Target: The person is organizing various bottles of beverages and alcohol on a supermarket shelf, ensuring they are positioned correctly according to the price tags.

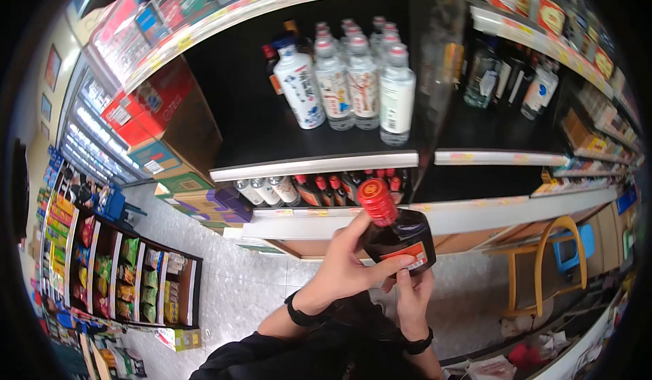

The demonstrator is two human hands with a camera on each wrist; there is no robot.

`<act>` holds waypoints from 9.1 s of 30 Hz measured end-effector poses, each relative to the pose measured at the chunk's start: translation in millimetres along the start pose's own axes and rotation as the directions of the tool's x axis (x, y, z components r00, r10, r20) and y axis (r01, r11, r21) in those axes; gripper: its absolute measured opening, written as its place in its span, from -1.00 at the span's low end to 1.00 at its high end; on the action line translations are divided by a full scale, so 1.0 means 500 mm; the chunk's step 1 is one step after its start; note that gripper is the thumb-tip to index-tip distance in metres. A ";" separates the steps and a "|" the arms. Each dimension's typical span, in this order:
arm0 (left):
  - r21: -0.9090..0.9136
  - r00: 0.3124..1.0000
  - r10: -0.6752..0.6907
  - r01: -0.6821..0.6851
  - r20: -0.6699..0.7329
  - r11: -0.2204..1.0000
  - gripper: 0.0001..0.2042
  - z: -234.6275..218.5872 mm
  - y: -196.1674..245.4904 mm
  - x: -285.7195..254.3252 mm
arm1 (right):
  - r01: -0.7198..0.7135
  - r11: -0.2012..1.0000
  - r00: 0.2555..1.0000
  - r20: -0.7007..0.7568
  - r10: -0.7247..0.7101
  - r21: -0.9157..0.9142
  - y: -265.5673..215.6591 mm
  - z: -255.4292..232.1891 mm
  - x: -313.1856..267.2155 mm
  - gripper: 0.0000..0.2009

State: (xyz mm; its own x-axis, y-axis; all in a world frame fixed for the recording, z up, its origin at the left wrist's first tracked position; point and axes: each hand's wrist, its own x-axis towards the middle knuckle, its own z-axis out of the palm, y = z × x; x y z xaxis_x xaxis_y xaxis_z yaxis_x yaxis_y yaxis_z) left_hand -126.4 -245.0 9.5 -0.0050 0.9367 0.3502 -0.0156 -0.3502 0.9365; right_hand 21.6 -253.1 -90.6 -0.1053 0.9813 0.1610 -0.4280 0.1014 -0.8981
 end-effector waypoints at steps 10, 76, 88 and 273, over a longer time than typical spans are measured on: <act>0.205 0.929 0.169 -0.104 -0.330 0.973 -0.21 -0.297 -0.005 0.037 | -0.072 0.996 0.938 0.338 0.084 -0.046 0.073 0.279 0.145 -0.50; 0.934 0.962 0.223 0.072 -0.158 0.350 -0.11 -0.585 -0.133 0.489 | -0.053 0.971 0.866 0.474 0.161 -0.234 0.108 0.353 0.264 -0.73; 0.838 0.878 0.342 0.110 -0.334 0.535 -0.65 -0.580 0.008 0.323 | -0.100 0.991 0.932 0.341 0.124 -0.086 0.132 0.373 0.294 -0.84; 0.343 0.836 0.101 0.109 -0.539 0.933 -0.39 -0.113 -0.194 0.292 | 0.580 0.691 0.754 0.605 -0.256 -0.431 -0.018 0.106 0.401 -0.28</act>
State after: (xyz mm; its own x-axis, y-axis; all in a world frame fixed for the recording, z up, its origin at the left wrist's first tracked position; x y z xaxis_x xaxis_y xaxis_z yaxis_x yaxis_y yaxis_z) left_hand -182.1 -74.4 -31.4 -0.5451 0.7483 0.3781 0.3275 -0.2250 0.9177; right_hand -43.1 -65.8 -28.4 -0.5126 0.6151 0.5991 0.0296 0.7100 -0.7036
